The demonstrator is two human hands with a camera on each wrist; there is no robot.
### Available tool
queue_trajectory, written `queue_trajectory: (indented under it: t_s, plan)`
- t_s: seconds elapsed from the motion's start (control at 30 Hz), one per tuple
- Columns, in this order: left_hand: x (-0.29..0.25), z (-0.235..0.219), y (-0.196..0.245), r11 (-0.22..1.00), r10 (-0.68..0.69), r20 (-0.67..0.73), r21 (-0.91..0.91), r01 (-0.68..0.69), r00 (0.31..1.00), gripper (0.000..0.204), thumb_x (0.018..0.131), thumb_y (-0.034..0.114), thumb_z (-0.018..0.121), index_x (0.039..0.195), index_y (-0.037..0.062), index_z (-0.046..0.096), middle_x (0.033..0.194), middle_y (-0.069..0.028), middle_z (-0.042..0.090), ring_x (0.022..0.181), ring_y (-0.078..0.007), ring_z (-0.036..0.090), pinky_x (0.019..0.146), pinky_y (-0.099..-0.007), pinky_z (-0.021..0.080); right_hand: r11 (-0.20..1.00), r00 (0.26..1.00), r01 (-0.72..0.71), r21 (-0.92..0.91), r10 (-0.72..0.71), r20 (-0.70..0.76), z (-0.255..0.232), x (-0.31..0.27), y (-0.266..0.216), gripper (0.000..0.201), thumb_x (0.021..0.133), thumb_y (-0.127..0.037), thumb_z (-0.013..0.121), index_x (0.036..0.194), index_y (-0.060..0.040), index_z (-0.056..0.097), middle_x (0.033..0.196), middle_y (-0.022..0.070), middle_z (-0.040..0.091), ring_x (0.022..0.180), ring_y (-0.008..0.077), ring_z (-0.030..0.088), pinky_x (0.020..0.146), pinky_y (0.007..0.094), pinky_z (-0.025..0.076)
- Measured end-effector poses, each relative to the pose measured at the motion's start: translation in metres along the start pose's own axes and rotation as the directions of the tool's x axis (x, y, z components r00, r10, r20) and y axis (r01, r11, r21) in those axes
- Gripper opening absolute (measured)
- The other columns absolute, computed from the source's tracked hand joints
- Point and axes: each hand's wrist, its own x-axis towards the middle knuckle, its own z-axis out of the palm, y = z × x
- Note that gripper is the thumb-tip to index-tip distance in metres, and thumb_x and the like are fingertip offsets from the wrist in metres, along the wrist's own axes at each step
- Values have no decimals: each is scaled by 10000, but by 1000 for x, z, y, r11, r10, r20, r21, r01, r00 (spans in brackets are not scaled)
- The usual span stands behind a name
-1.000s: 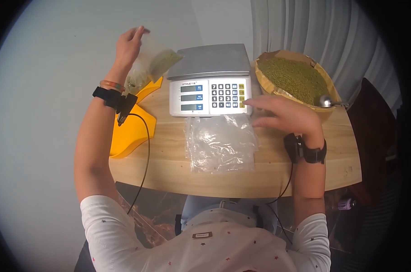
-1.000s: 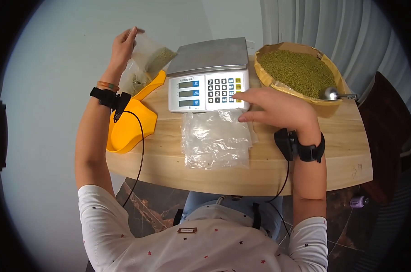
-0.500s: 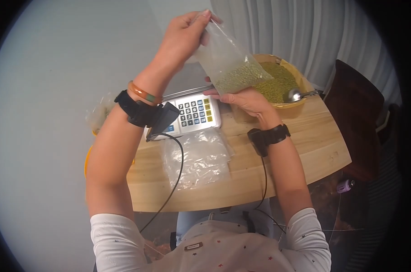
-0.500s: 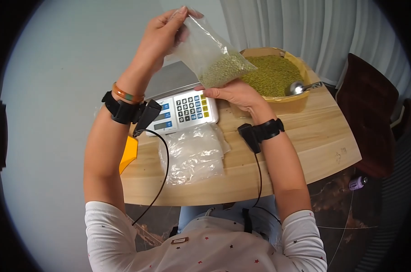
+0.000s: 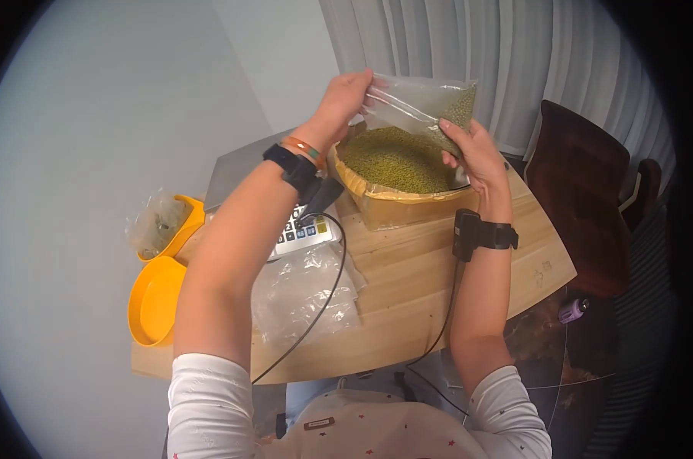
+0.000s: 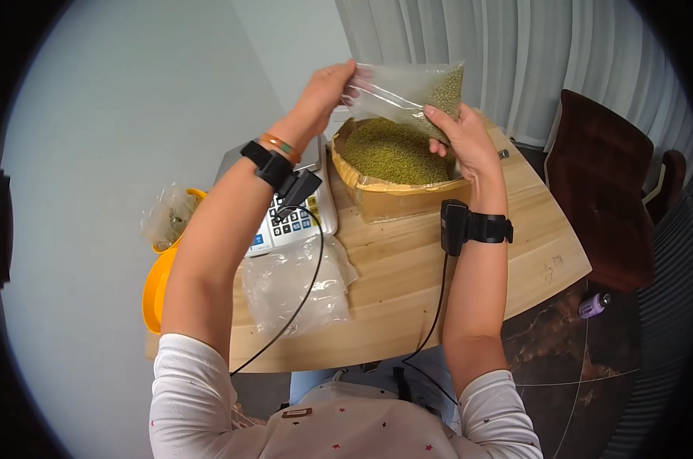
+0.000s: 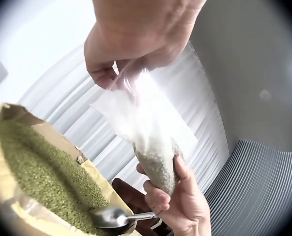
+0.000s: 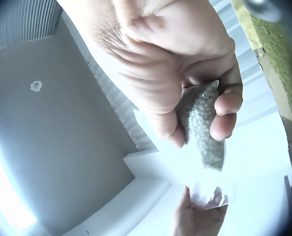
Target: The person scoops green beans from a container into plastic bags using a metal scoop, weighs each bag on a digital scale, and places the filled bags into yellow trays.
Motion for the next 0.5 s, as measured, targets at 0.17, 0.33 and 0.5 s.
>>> queue_trajectory:
  t_s: [0.17,0.33,0.5]
  plan:
    - [23,36,-39,984,-110,-21,-144,106,994,298,1058,256,465,1046,24,651,896,-39,695,757,-106,564,717,-259,496,984,992,24,-174,-45,-115,-16,-7,-9,406,897,-260,756,1128,39,610,820,41,645,514,87,546,454,217,410]
    - [36,64,-64,906,-308,24,-297,301,951,253,1060,231,409,955,65,569,858,-74,678,752,-162,610,689,-305,515,956,979,103,-274,-146,-143,-27,-3,-7,388,875,-240,777,1116,33,641,812,34,645,525,74,538,469,209,408]
    - [41,84,-91,839,-390,53,-392,378,919,249,1055,236,394,929,92,553,796,-55,638,710,-178,601,669,-320,522,949,964,166,-266,-213,-159,-23,-6,-11,346,880,-101,746,1169,41,620,850,53,659,633,87,581,573,222,471]
